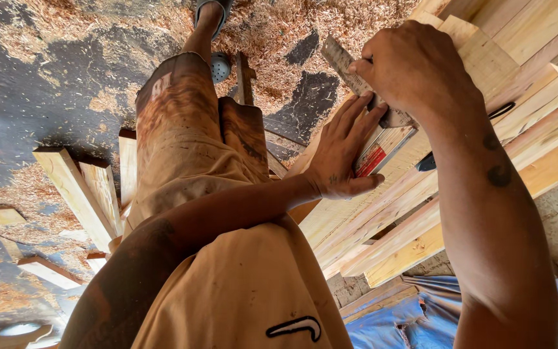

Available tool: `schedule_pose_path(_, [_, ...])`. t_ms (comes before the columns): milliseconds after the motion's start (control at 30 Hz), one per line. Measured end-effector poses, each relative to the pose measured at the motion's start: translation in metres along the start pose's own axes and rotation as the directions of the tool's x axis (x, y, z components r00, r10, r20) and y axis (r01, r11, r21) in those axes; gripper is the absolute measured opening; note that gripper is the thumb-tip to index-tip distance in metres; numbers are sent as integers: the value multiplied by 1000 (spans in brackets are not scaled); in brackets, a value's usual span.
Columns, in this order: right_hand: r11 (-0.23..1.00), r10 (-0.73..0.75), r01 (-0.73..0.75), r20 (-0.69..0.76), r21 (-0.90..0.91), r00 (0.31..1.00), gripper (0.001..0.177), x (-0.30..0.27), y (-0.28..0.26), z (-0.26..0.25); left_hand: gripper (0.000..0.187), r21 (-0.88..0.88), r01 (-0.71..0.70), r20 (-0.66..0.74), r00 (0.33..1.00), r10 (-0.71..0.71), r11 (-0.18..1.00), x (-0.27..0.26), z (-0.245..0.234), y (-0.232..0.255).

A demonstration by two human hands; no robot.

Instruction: The person measures and marks wooden planks using a measuring tape, square, and pencil. The person handles several planks, repositioning them and drawing lines across their surfaces.

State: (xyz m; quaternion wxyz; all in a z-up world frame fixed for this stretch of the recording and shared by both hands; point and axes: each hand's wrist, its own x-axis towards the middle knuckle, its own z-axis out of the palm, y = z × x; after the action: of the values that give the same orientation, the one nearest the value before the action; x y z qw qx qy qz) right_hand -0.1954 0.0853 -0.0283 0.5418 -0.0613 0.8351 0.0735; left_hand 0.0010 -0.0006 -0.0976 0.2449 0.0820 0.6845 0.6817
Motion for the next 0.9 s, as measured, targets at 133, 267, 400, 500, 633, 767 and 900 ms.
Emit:
schedule_pose_path(133, [999, 33, -31, 87, -19, 996, 44, -3, -10, -12, 112, 0, 18, 6, 1000, -18, 1000, -1, 0, 1])
schedule_pose_path(267, [985, 161, -140, 250, -99, 955, 46, -32, -22, -39, 113, 32, 8, -16, 1000, -7, 999, 1, 1, 1])
schedule_pose_path(400, [921, 225, -119, 259, -372, 939, 47, -75, -11, -66, 113, 18, 5, -28, 1000, -4, 1000, 1, 3, -1])
schedule_pose_path(500, [942, 307, -260, 234, -211, 923, 38, -110, 21, -62, 113, 29, -5, -28, 1000, 6, 1000, -2, 2, 1])
schedule_pose_path(633, [871, 163, -7, -275, 492, 948, 20, -174, 55, 12, 112, 37, -16, -23, 1000, 17, 999, 0, -3, 13])
schedule_pose_path(767, [344, 432, 251, -390, 905, 813, 8, -220, 53, 155, 97, -30, 184, 150, 973, -178, 982, -31, -4, 18])
schedule_pose_path(900, [-137, 751, 498, -239, 856, 616, 16, -229, -3, 305, 64, 287, 197, 187, 948, -256, 938, -63, -69, -11])
